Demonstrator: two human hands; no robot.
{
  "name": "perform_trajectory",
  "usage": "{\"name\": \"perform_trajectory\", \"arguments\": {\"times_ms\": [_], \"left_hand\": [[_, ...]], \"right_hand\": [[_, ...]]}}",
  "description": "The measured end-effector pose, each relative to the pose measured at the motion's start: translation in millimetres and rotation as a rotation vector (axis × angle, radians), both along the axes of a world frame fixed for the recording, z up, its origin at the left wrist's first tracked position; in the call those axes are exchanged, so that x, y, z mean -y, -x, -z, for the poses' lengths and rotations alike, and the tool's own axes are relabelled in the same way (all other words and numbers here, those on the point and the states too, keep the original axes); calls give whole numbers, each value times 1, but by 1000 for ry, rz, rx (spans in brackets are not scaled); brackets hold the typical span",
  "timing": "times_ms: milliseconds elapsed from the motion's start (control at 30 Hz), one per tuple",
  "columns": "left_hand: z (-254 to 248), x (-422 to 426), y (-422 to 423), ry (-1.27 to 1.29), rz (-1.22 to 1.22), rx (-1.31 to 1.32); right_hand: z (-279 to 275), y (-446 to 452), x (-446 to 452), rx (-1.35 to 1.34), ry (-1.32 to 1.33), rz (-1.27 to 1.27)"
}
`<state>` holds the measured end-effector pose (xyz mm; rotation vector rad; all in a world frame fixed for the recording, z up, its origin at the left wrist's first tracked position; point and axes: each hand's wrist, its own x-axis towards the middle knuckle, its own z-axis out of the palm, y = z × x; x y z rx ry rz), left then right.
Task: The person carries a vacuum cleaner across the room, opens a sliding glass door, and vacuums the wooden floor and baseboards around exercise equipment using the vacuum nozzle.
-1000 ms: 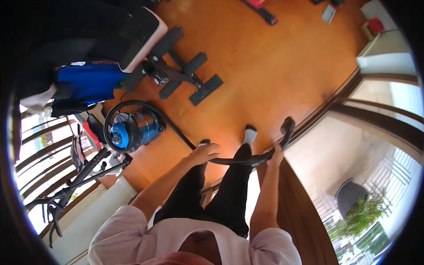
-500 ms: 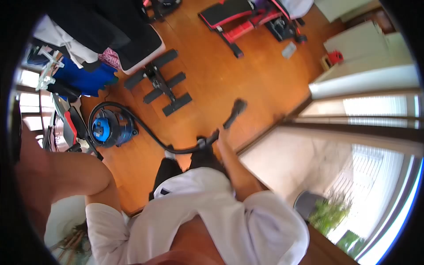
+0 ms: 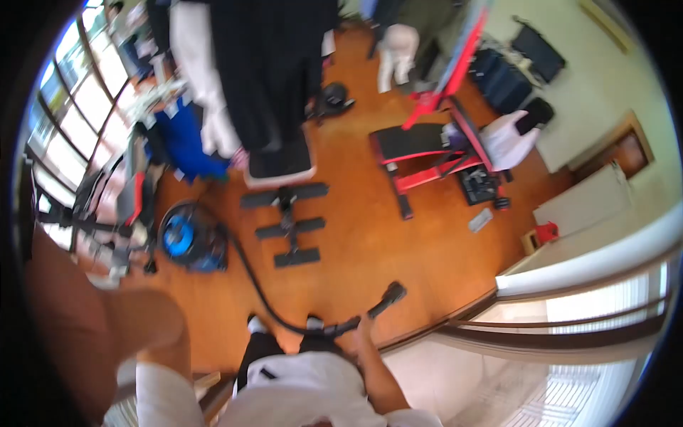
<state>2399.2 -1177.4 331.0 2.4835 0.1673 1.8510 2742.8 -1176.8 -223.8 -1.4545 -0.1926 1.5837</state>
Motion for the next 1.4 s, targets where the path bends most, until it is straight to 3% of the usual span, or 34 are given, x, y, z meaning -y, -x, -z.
{"name": "perform_trajectory", "arguments": {"times_ms": [100,167,367,433,500,533,567,600,633,667,700,733,767,800,867,900,1033,1133,1200,1233,1333,1400], "left_hand": [[-18,36,28,-108,-183,-21],[-29,74,54,-215,-345,-33],[-49,222,132,-520,-966,53],[-41,273,164,-532,-1227,173],[-17,317,195,-354,-1472,381],[0,335,207,-123,-1565,539],[22,347,210,269,-1636,788],[51,363,227,703,-1606,934],[163,401,269,1114,-1416,804],[230,412,265,1325,-1472,779],[305,423,274,1725,-1190,710],[389,428,269,1825,-1072,566],[423,424,256,1893,-549,763],[371,414,230,2011,-467,802],[400,400,202,2023,-298,820],[413,391,191,1930,-258,979],[404,370,201,1372,-304,1675],[411,375,244,990,-234,1936],[395,384,263,933,-219,2042],[391,386,274,903,-212,2093],[416,383,306,885,-400,2054],[425,384,324,903,-445,2148]], "right_hand": [[16,1,-10,-160,99,-118],[-18,27,-8,-125,67,-144],[-80,94,14,105,-233,-367],[-88,111,20,187,-367,-599],[-111,130,23,345,-524,-880],[-118,145,23,377,-547,-1057],[-125,161,23,410,-569,-1230],[-136,178,25,444,-589,-1404],[-194,244,44,557,-492,-1750],[-181,268,47,572,-719,-1850],[-200,304,65,553,-915,-1915],[-193,335,74,546,-1006,-1994],[-185,363,83,541,-1095,-2069],[-196,396,100,505,-1158,-2117],[-223,454,141,472,-1309,-2160],[-231,480,159,466,-1407,-2150],[-227,554,209,401,-1285,-2320],[-219,582,232,344,-1329,-2298],[-226,596,243,150,-1348,-2176],[-230,603,244,157,-1106,-2243],[-207,621,237,178,-1203,-2253],[-182,633,228,279,-1017,-2354]]}}
